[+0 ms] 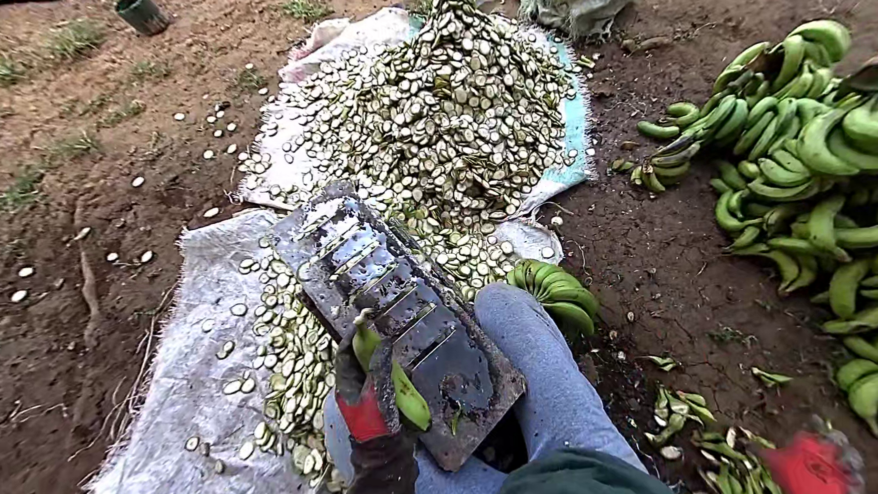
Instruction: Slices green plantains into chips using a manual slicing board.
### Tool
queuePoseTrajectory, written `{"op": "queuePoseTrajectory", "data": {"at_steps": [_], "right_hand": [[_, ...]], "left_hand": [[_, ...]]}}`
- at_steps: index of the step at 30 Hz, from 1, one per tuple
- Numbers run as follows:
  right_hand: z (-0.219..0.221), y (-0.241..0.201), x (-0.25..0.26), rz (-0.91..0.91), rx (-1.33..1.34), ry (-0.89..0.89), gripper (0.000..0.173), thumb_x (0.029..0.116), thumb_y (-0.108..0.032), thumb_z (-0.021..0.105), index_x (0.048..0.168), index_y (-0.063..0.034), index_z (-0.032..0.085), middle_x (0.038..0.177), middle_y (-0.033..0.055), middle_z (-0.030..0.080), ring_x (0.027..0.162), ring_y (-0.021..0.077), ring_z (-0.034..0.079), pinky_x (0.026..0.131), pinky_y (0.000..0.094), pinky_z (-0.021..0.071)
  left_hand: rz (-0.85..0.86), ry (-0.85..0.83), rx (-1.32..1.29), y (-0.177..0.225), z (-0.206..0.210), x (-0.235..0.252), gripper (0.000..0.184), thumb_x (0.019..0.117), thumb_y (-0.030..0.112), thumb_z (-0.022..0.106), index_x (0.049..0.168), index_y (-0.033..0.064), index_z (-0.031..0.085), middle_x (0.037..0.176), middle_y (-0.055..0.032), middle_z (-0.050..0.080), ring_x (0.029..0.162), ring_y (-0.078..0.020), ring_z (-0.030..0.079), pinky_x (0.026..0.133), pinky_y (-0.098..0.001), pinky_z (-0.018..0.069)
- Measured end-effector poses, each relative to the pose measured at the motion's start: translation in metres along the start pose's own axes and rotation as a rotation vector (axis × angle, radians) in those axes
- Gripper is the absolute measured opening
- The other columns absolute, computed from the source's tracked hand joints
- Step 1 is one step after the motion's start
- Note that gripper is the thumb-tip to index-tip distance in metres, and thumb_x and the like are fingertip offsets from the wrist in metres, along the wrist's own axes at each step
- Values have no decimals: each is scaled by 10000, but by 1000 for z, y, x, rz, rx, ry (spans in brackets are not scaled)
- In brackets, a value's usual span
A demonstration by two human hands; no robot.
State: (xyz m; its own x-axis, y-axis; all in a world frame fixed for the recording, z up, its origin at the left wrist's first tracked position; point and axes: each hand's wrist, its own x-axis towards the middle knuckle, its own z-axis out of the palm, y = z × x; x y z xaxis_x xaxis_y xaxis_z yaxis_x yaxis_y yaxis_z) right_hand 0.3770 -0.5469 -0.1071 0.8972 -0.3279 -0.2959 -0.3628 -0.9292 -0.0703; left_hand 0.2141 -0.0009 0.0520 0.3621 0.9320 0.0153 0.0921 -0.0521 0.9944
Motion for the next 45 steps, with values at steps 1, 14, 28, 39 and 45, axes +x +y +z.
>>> {"op": "queuePoseTrajectory", "data": {"at_steps": [1, 14, 28, 39, 45], "right_hand": [[15, -43, 10, -184, 178, 42, 1013, 720, -293, 916, 1519, 56, 400, 1554, 349, 371, 1448, 512, 362, 1162, 679, 312], [50, -347, 31, -831, 4, -292, 994, 710, -173, 868, 1573, -98, 381, 1584, 292, 348, 1445, 493, 362, 1146, 634, 356], [-20, -274, 41, -875, 596, -295, 940, 594, -152, 911, 1404, 76, 491, 1359, 279, 583, 1261, 358, 581, 1105, 462, 462], [18, -311, 110, -993, 118, -229, 874, 676, -207, 871, 1445, 4, 512, 1485, 281, 491, 1410, 447, 439, 1181, 594, 321], [33, -338, 93, -1217, -6, -204, 798, 683, -115, 848, 1412, 18, 554, 1428, 317, 535, 1379, 500, 455, 1152, 657, 301]], "left_hand": [[40, 1, 43, -5, 8, 7, 535, 941, 132, 640, 1426, -11, 465, 1213, -77, 627, 974, -20, 625, 828, -204, 543], [-8, -25, 733, 7, 84, 37, 573, 944, 135, 692, 1476, 56, 495, 1373, -262, 595, 1277, -394, 577, 1098, -550, 413], [653, -1412, 1236, -48, 288, 11, 1060, 677, 334, 917, 1585, 285, 373, 1680, -114, 253, 1567, -397, 84, 1207, -679, -35], [353, -1508, 1382, -95, 355, 2, 944, 795, 111, 828, 1598, 180, 338, 1621, -243, 306, 1423, -505, 365, 1087, -688, 358], [-18, -1442, 1330, -81, 353, 47, 367, 1029, 296, 569, 1212, -6, 666, 1194, -259, 666, 1144, -434, 628, 953, -659, 466]]}}
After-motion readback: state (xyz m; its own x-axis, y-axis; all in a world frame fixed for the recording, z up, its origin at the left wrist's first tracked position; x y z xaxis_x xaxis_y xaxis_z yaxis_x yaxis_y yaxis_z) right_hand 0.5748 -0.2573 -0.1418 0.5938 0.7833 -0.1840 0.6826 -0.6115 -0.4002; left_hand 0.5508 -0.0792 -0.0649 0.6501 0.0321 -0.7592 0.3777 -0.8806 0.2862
